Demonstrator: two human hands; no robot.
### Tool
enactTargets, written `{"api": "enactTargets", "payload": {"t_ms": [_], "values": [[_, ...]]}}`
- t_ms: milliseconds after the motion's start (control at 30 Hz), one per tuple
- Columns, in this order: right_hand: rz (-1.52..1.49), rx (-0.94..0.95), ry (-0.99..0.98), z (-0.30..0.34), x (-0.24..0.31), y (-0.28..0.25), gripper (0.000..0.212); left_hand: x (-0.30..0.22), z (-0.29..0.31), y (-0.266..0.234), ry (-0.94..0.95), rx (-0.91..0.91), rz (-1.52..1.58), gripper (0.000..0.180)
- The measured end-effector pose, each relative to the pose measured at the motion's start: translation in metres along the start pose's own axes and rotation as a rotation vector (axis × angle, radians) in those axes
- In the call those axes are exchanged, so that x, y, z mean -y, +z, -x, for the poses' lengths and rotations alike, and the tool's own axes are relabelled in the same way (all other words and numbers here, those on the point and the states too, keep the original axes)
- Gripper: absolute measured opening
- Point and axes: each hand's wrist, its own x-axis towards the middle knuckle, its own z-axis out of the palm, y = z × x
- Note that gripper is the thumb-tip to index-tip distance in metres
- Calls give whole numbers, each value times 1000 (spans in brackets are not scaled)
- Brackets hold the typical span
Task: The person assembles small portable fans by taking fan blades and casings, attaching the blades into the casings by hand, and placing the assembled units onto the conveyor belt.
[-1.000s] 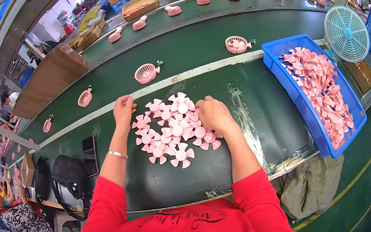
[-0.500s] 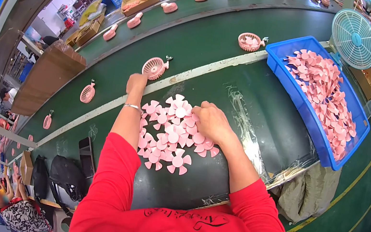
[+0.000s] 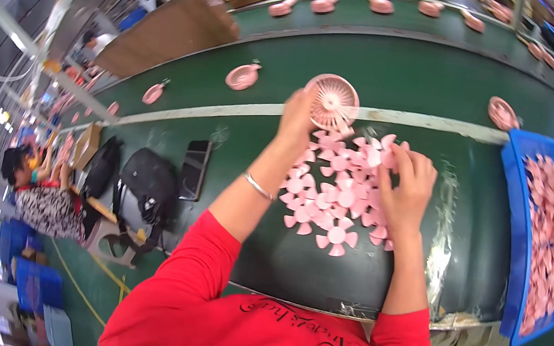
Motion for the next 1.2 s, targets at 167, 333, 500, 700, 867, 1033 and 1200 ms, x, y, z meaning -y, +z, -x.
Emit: {"api": "enactTargets", "payload": {"t_ms": [167, 333, 500, 700, 867, 1033, 1200], "values": [[-30, -5, -244, -2, 38, 1, 40, -17, 106, -9, 16, 206, 219, 34], [-36, 166, -352, 8, 54, 12, 38, -12, 156, -3, -23, 187, 201, 37], [-94, 248, -349, 14, 58, 19, 39, 8, 162, -10, -21, 158, 92, 32], [-124, 267, -345, 13, 53, 21, 35, -9, 162, -12, -179, 177, 142, 25], [-128, 320, -328, 14, 55, 22, 36, 3, 159, -14, -51, 145, 49, 27], [-56, 205, -298, 14, 59, 15, 48, -10, 161, -14, -83, 163, -56, 27], [-416, 438, 249, 25, 40, 18, 60, -6, 165, -11, -13, 209, -20, 28]]}}
